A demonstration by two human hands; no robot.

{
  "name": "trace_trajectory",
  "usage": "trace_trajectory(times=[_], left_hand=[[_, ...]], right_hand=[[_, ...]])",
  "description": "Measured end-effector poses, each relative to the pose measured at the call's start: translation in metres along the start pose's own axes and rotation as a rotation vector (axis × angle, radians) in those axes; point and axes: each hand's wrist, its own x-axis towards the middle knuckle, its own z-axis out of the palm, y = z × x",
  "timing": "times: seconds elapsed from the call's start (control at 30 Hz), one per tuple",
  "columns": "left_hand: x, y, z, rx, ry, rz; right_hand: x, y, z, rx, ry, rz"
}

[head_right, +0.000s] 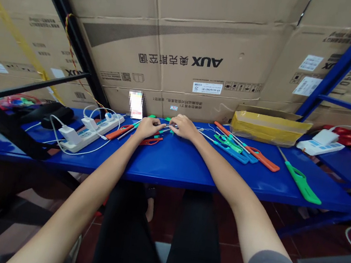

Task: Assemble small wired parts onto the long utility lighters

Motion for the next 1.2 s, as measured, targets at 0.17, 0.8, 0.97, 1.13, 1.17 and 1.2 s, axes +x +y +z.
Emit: trace_trajectory(times=[0.17, 0.8, 0.97, 1.13, 1.17, 1.2], left_hand=[[-0.0007, 0.0009, 0.0005, -0.013, 0.018, -0.006], [0.0003, -0.0006, -0.005, -0.015, 0.008, 0.011], [0.0009, -0.001, -0.0044, -0.022, 0.005, 0.014], [0.0007, 0.0, -0.0035, -0.035, 0.003, 0.023], [0.0005, 0.0005, -0.0034, -0.037, 0.002, 0.03], [0.0002, 0.001, -0.0034, -0.039, 0.001, 0.037]], right_hand=[[-0.0007, 0.001, -0.0027, -0.005, 0.0, 0.022], [-0.0015, 0.006, 0.0012, -0.035, -0.034, 0.009], [-0.0023, 0.007, 0.0011, -0.024, -0.037, 0.026], [-0.0019, 0.0033, 0.0005, -0.023, -0.023, 0.022], [-0.0012, 0.0021, 0.0013, -0.02, -0.019, 0.017], [-0.0003, 0.0011, 0.0025, -0.017, -0.016, 0.011]])
